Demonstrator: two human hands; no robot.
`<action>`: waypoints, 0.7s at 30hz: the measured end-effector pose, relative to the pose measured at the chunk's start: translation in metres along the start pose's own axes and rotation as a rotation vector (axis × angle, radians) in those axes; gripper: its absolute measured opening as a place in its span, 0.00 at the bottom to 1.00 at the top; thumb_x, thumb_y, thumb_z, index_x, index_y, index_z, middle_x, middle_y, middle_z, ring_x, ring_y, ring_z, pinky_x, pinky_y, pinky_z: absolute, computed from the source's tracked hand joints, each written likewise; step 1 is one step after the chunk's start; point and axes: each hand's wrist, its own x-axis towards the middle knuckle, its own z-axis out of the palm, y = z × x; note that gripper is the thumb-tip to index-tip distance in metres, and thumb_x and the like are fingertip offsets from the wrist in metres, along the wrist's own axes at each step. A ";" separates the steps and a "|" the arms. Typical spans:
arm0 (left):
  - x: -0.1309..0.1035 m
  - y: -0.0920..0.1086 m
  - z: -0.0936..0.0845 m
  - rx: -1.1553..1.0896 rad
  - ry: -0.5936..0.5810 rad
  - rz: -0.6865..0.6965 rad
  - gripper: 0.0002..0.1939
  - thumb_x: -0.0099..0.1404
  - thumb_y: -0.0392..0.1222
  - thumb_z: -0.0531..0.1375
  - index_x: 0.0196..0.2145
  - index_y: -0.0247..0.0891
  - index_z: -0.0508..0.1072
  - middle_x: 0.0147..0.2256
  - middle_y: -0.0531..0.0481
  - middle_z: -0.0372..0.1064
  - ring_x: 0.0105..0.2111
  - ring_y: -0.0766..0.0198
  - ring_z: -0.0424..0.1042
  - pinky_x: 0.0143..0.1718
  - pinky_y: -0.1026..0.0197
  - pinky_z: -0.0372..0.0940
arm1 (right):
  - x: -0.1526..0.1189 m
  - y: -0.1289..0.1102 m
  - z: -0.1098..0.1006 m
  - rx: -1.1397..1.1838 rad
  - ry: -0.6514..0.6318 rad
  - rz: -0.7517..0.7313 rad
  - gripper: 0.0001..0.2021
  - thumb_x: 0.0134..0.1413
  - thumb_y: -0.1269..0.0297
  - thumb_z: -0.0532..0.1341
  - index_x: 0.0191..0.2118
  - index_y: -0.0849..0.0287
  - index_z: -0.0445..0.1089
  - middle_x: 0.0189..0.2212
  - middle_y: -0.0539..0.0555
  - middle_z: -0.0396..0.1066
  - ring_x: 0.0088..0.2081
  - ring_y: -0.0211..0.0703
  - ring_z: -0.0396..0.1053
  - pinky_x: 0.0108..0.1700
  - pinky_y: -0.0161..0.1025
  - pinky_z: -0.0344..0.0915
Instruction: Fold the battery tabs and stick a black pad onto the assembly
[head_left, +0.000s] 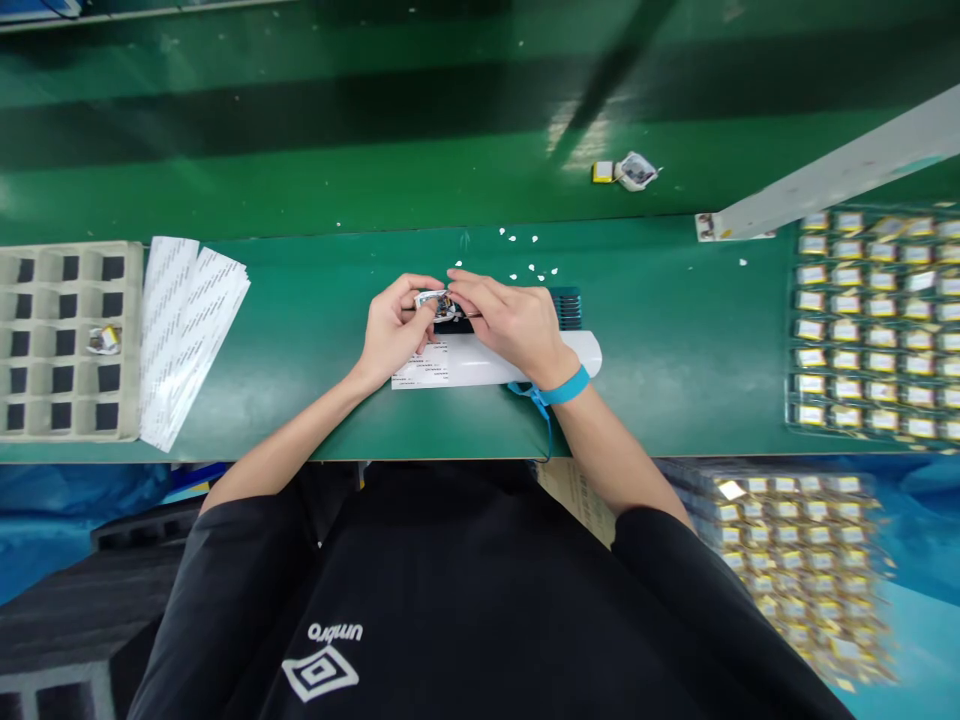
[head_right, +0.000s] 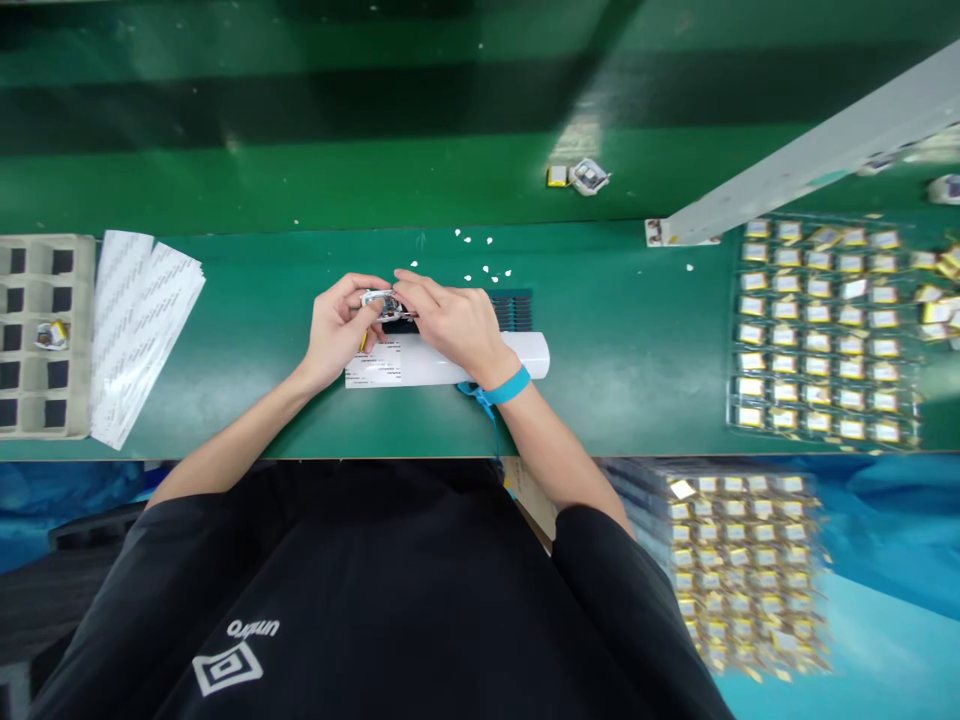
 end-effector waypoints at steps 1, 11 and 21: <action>-0.001 -0.001 0.001 0.002 0.005 0.012 0.18 0.69 0.56 0.70 0.43 0.40 0.74 0.21 0.59 0.69 0.11 0.71 0.64 0.11 0.67 0.55 | 0.000 0.000 0.001 0.009 -0.013 0.003 0.17 0.78 0.69 0.53 0.54 0.57 0.80 0.57 0.52 0.80 0.42 0.43 0.85 0.34 0.37 0.75; -0.008 -0.006 0.005 0.167 0.086 0.165 0.05 0.71 0.39 0.63 0.43 0.42 0.69 0.22 0.62 0.66 0.15 0.75 0.61 0.16 0.70 0.53 | -0.001 -0.003 0.001 -0.021 -0.072 -0.008 0.18 0.75 0.71 0.52 0.57 0.58 0.79 0.59 0.53 0.79 0.42 0.48 0.85 0.33 0.40 0.76; -0.011 -0.001 0.005 0.282 0.158 0.271 0.12 0.69 0.37 0.63 0.37 0.44 0.59 0.19 0.66 0.58 0.15 0.75 0.55 0.18 0.69 0.49 | 0.001 -0.015 -0.003 -0.065 -0.183 -0.010 0.26 0.71 0.77 0.49 0.67 0.60 0.73 0.65 0.55 0.73 0.38 0.45 0.84 0.29 0.40 0.72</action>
